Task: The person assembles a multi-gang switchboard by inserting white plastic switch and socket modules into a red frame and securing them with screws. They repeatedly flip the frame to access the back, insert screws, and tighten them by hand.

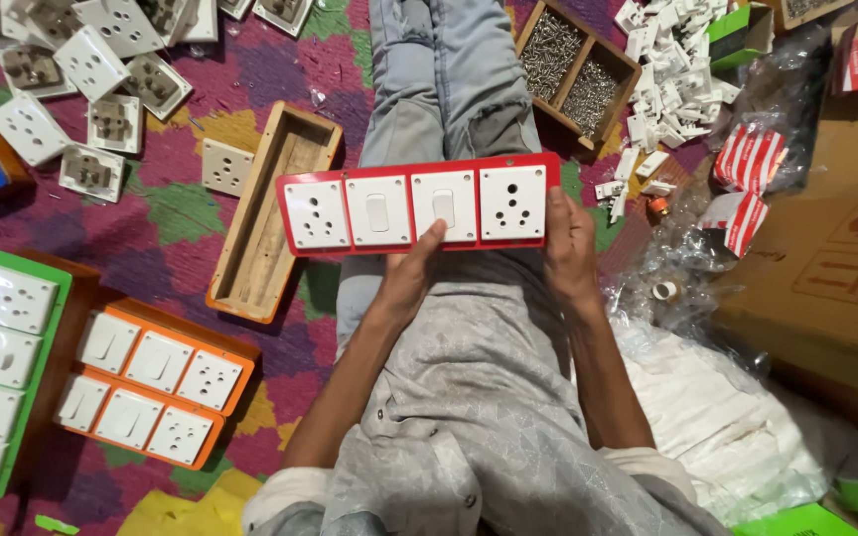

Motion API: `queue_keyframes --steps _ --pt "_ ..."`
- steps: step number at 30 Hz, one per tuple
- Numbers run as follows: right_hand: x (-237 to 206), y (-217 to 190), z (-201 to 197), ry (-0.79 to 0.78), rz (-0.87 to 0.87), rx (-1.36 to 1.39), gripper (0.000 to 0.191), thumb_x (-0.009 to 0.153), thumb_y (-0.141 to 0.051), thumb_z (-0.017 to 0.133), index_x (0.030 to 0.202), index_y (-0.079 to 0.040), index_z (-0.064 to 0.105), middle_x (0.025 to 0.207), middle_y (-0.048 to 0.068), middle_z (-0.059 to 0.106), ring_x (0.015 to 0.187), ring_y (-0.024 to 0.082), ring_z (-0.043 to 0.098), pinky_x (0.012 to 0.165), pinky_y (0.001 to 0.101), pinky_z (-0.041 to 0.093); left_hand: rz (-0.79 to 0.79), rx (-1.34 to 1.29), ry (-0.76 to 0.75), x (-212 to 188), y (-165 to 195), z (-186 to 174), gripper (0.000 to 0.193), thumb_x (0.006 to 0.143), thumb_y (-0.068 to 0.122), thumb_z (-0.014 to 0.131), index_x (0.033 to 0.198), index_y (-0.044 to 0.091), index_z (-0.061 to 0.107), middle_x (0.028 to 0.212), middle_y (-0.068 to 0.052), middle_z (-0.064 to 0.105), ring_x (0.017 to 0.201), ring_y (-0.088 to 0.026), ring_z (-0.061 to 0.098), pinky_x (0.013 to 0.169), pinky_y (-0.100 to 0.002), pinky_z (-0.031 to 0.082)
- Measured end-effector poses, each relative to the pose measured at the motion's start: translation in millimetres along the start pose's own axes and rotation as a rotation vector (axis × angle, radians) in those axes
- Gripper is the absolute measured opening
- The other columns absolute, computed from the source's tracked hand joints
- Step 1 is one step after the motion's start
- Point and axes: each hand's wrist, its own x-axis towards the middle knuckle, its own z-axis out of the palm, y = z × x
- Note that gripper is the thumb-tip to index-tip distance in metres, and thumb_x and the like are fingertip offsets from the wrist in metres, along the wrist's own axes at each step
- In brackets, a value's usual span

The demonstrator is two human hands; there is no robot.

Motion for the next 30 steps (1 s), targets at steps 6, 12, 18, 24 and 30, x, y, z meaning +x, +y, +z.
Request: queue_keyframes --steps 6,12,18,24,30 --pt "-11 -29 -6 -0.035 -0.138 -0.087 0.047 0.118 -0.036 0.042 0.099 -0.001 0.067 0.08 -0.001 0.063 0.072 0.008 0.053 0.066 0.028 0.044 0.097 1.242 -0.458 -68 60 46 0.038 0.094 0.036 0.075 0.119 0.007 0.072 0.112 -0.01 0.077 0.106 -0.022 0.074 0.099 -0.038 0.058" --pt "-25 -44 -2 -0.079 -0.054 -0.148 0.042 0.112 -0.032 0.042 0.101 0.0 0.067 0.078 -0.003 0.066 0.07 0.006 0.057 0.066 0.0255 0.046 0.984 1.824 -0.475 -42 108 100 0.098 0.066 0.045 0.091 0.149 0.015 0.048 0.151 -0.018 0.046 0.135 -0.041 0.047 0.112 -0.059 0.036" --pt "-36 -40 -1 -0.142 0.012 0.026 0.042 0.115 -0.031 0.044 0.099 0.001 0.066 0.082 -0.002 0.062 0.075 0.004 0.053 0.067 0.0244 0.045 0.856 1.852 -0.674 -29 109 98 0.106 0.06 0.039 0.091 0.154 0.018 0.046 0.152 -0.021 0.044 0.131 -0.04 0.051 0.108 -0.054 0.043" --pt "-41 -62 3 -0.269 0.019 0.077 0.042 0.113 -0.032 0.043 0.107 0.001 0.067 0.088 -0.002 0.064 0.08 0.004 0.055 0.072 0.0235 0.047 0.976 1.747 -0.641 -37 107 86 0.099 0.066 0.039 0.089 0.153 0.013 0.049 0.147 -0.023 0.05 0.121 -0.039 0.059 0.098 -0.05 0.049" --pt "-41 -79 6 -0.338 0.07 0.123 0.045 0.112 -0.036 0.042 0.107 0.002 0.067 0.086 -0.003 0.063 0.079 0.004 0.054 0.072 0.0235 0.046 1.03 1.7 -0.603 -40 112 86 0.094 0.07 0.038 0.086 0.15 0.005 0.048 0.142 -0.025 0.053 0.115 -0.039 0.063 0.095 -0.05 0.053"
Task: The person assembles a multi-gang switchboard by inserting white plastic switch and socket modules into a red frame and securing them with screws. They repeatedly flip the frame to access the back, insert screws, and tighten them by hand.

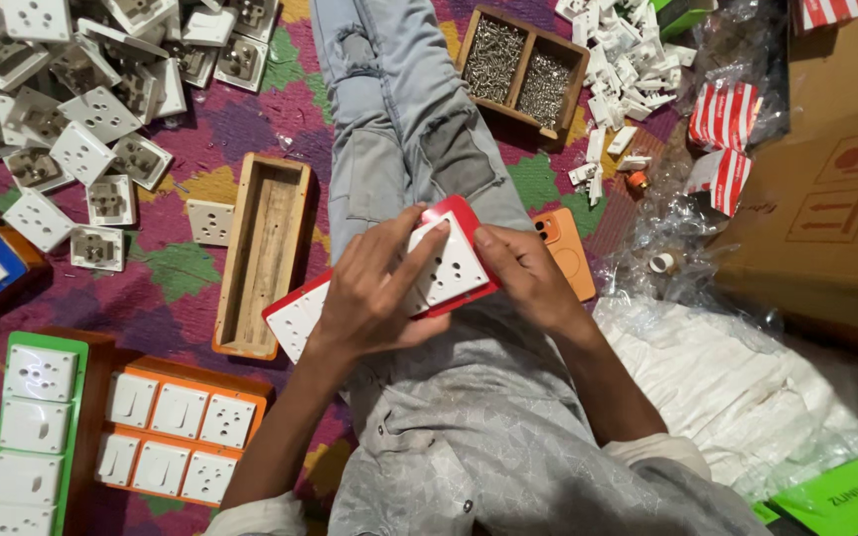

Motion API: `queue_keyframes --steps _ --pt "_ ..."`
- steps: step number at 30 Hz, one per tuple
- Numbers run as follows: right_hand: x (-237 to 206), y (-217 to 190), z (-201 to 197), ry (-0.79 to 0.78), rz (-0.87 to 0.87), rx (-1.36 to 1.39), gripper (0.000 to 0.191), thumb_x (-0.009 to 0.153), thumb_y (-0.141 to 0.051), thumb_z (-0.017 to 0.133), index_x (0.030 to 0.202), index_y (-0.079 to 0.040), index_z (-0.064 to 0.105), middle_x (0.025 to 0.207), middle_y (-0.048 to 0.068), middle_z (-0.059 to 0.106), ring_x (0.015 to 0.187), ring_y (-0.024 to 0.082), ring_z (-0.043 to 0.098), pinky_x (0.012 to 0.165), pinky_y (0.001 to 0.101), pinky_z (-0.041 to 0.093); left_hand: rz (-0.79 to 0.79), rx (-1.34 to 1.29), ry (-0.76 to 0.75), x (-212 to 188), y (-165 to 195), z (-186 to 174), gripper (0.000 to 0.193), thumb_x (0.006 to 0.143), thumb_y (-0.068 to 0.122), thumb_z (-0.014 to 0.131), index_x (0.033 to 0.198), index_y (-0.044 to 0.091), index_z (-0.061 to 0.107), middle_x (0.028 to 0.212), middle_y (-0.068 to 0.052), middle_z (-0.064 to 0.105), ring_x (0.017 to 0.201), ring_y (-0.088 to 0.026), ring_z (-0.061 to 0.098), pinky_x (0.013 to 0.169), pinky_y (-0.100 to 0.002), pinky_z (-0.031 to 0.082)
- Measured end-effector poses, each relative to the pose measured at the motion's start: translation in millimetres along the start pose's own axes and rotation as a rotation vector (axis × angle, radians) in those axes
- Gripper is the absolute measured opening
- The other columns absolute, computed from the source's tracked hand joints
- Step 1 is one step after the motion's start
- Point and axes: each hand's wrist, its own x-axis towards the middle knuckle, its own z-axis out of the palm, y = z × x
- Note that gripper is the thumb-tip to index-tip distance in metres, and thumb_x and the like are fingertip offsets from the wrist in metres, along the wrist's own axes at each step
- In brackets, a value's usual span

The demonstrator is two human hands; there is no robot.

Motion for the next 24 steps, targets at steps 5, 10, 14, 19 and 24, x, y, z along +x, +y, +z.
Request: queue_keyframes --steps 5,10,14,19,24 --pt "9 7 -28 -0.07 -0.009 -0.08 0.054 0.112 -0.043 0.035 0.094 -0.003 0.066 0.072 -0.002 0.059 0.063 0.005 0.054 0.059 0.0236 0.044 -0.136 -0.105 0.029 1 -3 -9 0.09 0.064 0.033 0.086 0.142 0.004 0.051 0.136 -0.021 0.056 0.116 -0.039 0.064 0.098 -0.049 0.055" --pt "67 35 -102 0.383 -0.054 -0.508 0.045 0.114 -0.037 0.05 0.089 -0.003 0.067 0.068 0.001 0.059 0.061 0.01 0.055 0.056 0.0286 0.043 -0.228 -0.217 0.086 1 -6 -24 0.093 0.06 0.029 0.086 0.141 0.001 0.049 0.133 -0.021 0.058 0.12 -0.037 0.064 0.098 -0.046 0.055" --pt "128 68 -164 0.492 -0.142 -0.992 0.024 0.106 -0.026 0.064 0.097 -0.006 0.075 0.082 0.01 0.07 0.072 0.023 0.068 0.068 0.0382 0.051 -0.482 -0.765 0.143 -3 -11 -31 0.092 0.069 0.028 0.081 0.147 -0.001 0.043 0.13 -0.019 0.06 0.111 -0.024 0.073 0.095 -0.037 0.061" --pt "181 121 -188 0.424 -0.382 -1.502 0.02 0.071 -0.02 0.083 0.089 -0.012 0.084 0.085 0.02 0.073 0.085 0.041 0.068 0.07 0.0527 0.052 -0.572 -1.756 0.247 -1 -41 -9 0.097 0.079 0.04 0.081 0.154 -0.006 0.038 0.141 -0.025 0.052 0.109 -0.026 0.06 0.09 -0.037 0.052" --pt "198 138 -197 0.342 -0.139 -1.429 0.025 0.082 -0.009 0.078 0.105 -0.015 0.084 0.102 0.017 0.073 0.095 0.036 0.069 0.081 0.0454 0.055 -0.332 -2.418 0.29 -7 -77 53 0.09 0.092 0.046 0.068 0.16 -0.002 0.036 0.15 -0.025 0.045 0.105 -0.029 0.055 0.089 -0.041 0.05"
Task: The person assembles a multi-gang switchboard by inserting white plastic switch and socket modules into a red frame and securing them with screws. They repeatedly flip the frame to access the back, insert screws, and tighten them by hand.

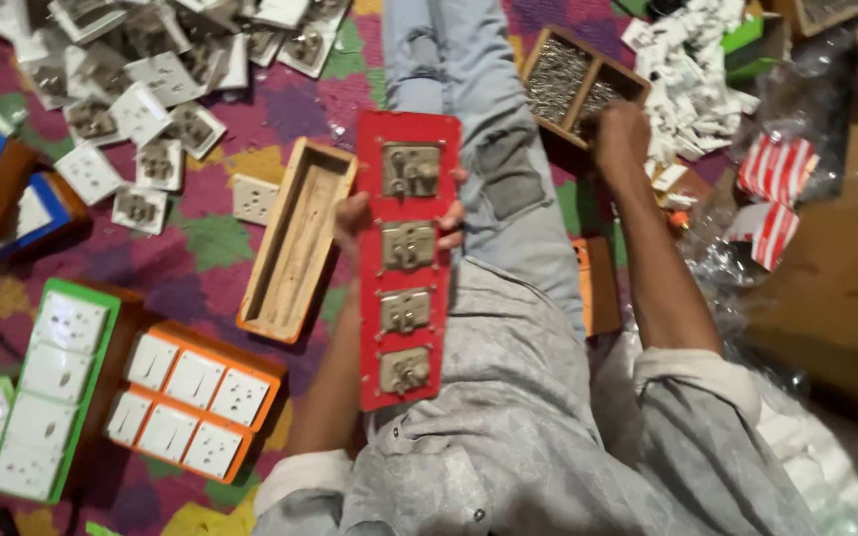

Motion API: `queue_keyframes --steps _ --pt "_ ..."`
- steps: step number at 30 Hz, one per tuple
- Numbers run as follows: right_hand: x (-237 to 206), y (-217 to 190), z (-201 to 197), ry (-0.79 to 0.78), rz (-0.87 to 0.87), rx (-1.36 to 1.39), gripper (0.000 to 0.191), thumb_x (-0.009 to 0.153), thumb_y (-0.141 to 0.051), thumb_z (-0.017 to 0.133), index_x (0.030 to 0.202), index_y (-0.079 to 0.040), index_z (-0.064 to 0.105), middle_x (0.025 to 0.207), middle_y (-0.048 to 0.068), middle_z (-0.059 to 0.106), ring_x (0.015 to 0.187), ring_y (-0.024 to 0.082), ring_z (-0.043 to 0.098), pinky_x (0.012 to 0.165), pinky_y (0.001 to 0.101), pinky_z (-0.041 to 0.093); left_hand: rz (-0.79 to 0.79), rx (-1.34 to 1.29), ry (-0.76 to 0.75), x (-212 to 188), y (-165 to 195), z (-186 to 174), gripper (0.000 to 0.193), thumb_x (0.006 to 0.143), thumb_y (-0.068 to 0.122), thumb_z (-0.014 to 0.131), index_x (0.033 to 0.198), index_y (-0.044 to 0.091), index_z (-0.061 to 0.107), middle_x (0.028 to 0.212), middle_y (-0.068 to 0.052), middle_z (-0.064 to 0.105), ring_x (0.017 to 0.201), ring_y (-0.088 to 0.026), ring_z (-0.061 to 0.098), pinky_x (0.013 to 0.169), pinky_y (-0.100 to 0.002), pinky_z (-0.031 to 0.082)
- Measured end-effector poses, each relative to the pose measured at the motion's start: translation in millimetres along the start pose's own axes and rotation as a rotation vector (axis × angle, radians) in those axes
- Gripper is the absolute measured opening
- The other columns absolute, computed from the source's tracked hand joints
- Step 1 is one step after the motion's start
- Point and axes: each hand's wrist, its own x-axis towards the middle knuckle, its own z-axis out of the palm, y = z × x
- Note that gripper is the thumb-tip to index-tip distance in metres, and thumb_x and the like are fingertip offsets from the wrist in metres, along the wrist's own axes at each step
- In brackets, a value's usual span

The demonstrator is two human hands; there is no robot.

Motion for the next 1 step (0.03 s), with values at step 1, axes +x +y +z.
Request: queue_keyframes --steps 1 --pt "-2.2 -1.5 5.0 -0.036 0.045 0.036 0.026 0.083 -0.008 0.077 0.107 -0.015 0.084 0.105 0.017 0.073 0.097 0.035 0.07 0.082 0.0449 0.056 0.007 -0.065 -0.021 0.9 -6.5 -14.9 0.089 0.092 0.047 0.068 0.159 -0.002 0.036 0.152 -0.025 0.045 0.105 -0.03 0.054 0.09 -0.042 0.049"
